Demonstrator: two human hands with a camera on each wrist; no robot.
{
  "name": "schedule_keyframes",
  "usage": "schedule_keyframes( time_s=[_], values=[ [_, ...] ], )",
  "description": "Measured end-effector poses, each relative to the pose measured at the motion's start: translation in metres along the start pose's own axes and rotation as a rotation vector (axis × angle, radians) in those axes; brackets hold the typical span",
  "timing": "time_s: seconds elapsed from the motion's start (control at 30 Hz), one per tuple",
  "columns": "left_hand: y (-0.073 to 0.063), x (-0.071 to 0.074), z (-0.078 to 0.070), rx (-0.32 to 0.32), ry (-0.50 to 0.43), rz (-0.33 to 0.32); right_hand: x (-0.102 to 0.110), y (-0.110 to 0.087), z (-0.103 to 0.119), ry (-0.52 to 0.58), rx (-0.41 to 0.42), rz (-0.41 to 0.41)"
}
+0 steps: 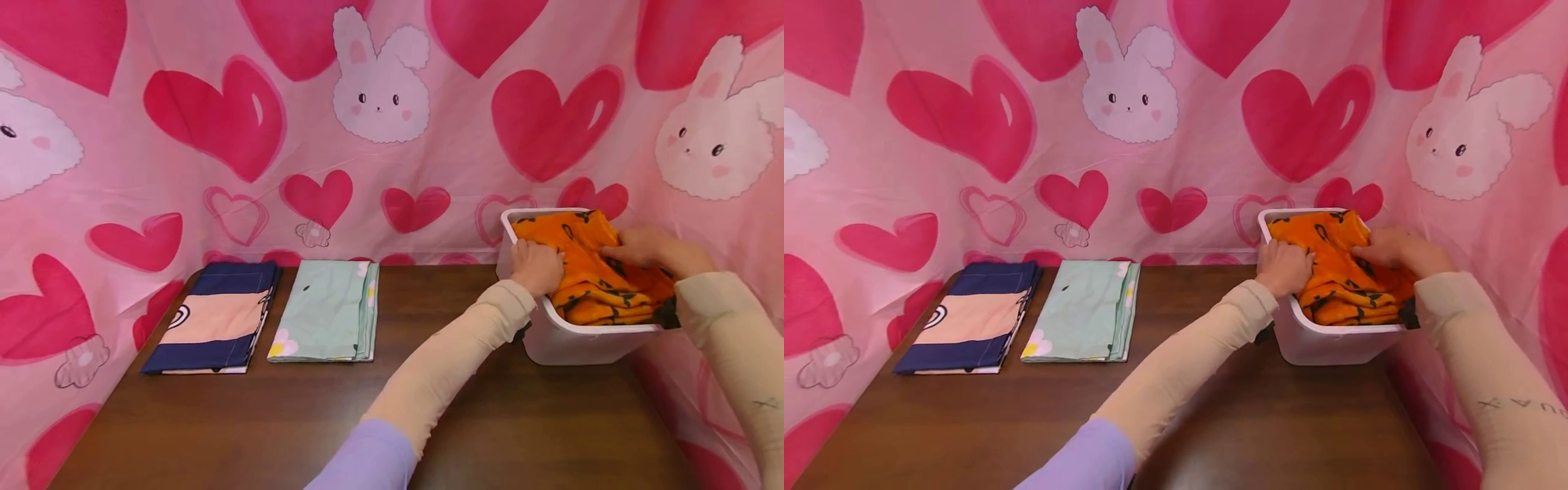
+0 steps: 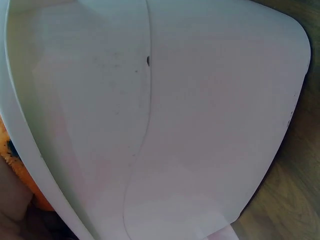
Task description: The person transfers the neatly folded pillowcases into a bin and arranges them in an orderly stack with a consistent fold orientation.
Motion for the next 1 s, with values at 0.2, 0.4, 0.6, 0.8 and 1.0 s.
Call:
schedule_keyframes(
  time_s=[0.2,0.4,0.6,0.8,1.0],
  values=[
    [-0.0006,-0.0010,-0.0013,-0.002,0.031,-0.019,-0.0035,-0.0008,0.0010,0.062,-0.006,0.026],
    [-0.0007,0.0014,-0.0002,-0.021,0.052,-0.039,-0.0015,0.0012,0.0025,0.055,0.005,0.000],
    [0.0001,-0.0004,-0.0005,-0.016,0.042,-0.038,-0.0033,0.0020,0.0020,-0.001,0.004,0.001],
    [-0.0015,-0.0012,0.0013,-0.029,0.059,-0.061,-0.0059,0.0043,0.0018,0.033,-0.006,0.027],
    [-0.0032,0.0067,0.0068,-0.090,-0.002,-0.192,-0.0063,0.0059,0.0026,0.072,0.017,0.032]
  ],
)
Point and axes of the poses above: each hand's wrist, its own y-axis towards the middle knuckle, its own x-axis out of the back of the hand, z = x × y, the point moved 6 cm from there along y, towards the middle knuckle, and after that the axes turned 5 degrees about -z, right-handed, at the moved point
